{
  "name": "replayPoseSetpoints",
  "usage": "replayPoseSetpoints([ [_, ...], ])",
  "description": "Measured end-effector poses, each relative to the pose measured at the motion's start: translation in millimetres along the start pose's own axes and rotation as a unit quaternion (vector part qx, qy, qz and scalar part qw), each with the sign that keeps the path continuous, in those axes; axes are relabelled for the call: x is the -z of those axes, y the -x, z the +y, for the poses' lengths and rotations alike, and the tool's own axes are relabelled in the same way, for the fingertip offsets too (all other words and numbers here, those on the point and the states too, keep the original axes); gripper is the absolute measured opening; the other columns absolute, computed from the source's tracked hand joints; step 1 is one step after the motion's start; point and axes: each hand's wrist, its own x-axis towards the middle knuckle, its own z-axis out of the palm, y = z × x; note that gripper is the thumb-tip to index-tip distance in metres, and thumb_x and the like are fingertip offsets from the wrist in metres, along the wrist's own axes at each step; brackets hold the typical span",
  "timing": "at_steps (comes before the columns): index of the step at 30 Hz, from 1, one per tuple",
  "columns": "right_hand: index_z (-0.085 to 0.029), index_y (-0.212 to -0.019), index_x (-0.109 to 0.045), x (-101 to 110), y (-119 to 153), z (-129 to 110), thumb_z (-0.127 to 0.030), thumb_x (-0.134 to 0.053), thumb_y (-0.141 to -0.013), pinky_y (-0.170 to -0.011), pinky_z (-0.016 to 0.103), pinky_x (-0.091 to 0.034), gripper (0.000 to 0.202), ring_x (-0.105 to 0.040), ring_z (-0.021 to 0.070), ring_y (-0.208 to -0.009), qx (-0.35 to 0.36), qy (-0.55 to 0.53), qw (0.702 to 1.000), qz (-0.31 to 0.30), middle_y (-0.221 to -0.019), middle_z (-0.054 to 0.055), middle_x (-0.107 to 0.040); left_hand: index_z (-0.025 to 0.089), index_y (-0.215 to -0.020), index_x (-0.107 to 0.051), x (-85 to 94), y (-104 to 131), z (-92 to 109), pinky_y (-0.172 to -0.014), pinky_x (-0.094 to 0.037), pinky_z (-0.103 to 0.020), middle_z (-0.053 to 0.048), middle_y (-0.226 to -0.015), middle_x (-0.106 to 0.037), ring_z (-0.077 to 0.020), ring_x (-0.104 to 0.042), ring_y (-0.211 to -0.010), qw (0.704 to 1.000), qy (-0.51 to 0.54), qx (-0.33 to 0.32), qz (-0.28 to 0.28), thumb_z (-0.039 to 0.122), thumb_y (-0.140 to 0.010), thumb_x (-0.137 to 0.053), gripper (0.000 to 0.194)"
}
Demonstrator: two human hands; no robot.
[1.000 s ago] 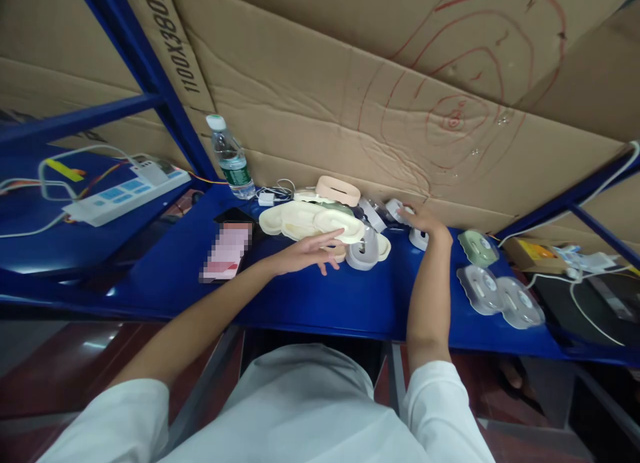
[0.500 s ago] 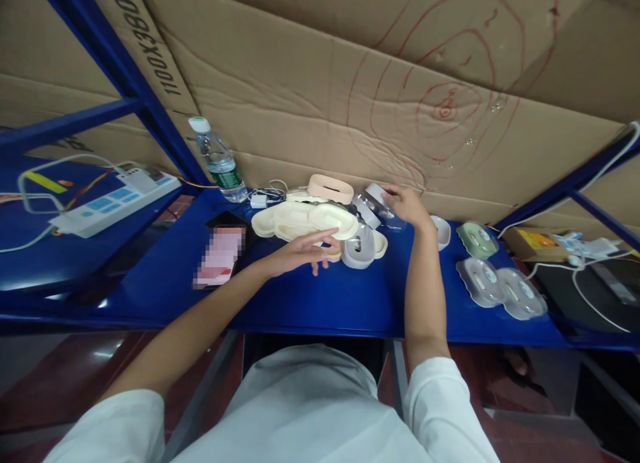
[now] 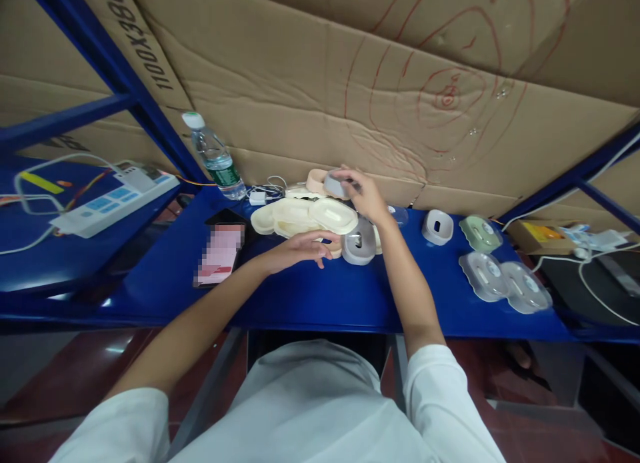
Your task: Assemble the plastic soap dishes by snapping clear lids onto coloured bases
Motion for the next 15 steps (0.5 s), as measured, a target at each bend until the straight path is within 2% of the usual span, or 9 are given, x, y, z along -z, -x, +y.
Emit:
replayPoseSetpoints([
  [2,-0.029,-0.126,-0.076,-1,-2,0,-0.057,-0.052,-0.108,-0.132,0.054,-0.034,0.041,-0.058,0.0275,-0.149,0.013,0.002,1.000,-0.003,-0.142,0.007,-0.075,0.022,-0.137,-0.073,-0.3,0,1,-0.082,-0.063,-0.034,-0.014,-0.128,-0.075,-0.0249,-0.074,-0.108,1.000,-0.010,0.008,-0.015,0.049,-0.090,-0.084,0.056],
  [4,-0.029,-0.130,-0.074,12,0,6,-0.061,-0.050,-0.108,-0.131,0.052,-0.036,0.046,-0.059,0.0270,-0.147,-0.006,0.023,1.000,0.016,-0.145,0.008,-0.073,0.022,-0.136,-0.073,-1.2,0,2,-0.084,-0.061,-0.034,-0.013,-0.125,-0.076,-0.0234,-0.074,-0.105,0.999,-0.022,0.008,-0.026,0.048,-0.090,-0.085,0.055],
  [7,-0.028,-0.135,-0.072,49,10,28,-0.066,-0.053,-0.105,-0.128,0.049,-0.042,0.051,-0.061,0.0284,-0.144,-0.068,0.069,0.994,0.044,-0.147,0.008,-0.071,0.022,-0.135,-0.074,-3.7,2,3,-0.087,-0.059,-0.034,-0.012,-0.120,-0.077,-0.0219,-0.074,-0.104,0.999,-0.037,0.002,-0.038,0.045,-0.090,-0.085,0.052],
  [9,-0.027,-0.137,-0.070,77,22,47,-0.067,-0.057,-0.102,-0.129,0.049,-0.040,0.055,-0.058,0.0295,-0.147,-0.146,0.095,0.984,0.049,-0.152,0.009,-0.067,0.023,-0.134,-0.074,-5.2,2,5,-0.087,-0.059,-0.034,-0.011,-0.121,-0.077,-0.0224,-0.073,-0.106,0.998,-0.041,-0.007,-0.043,0.044,-0.091,-0.084,0.049],
  [12,-0.022,-0.139,-0.068,107,43,71,-0.066,-0.057,-0.101,-0.126,0.052,-0.043,0.059,-0.059,0.0319,-0.145,-0.273,0.105,0.956,0.012,-0.154,0.014,-0.065,0.023,-0.132,-0.075,-6.0,2,5,-0.086,-0.059,-0.035,-0.012,-0.123,-0.077,-0.0225,-0.074,-0.105,0.998,-0.046,-0.021,-0.046,0.044,-0.091,-0.084,0.047],
  [15,-0.022,-0.128,-0.075,119,60,85,-0.066,-0.065,-0.097,-0.113,0.053,-0.056,0.054,-0.072,0.0331,-0.125,-0.316,0.089,0.942,-0.066,-0.133,0.014,-0.077,0.023,-0.130,-0.076,-4.9,1,3,-0.085,-0.059,-0.035,-0.013,-0.128,-0.076,-0.0218,-0.074,-0.103,0.997,-0.048,-0.023,-0.047,0.044,-0.090,-0.085,0.047],
])
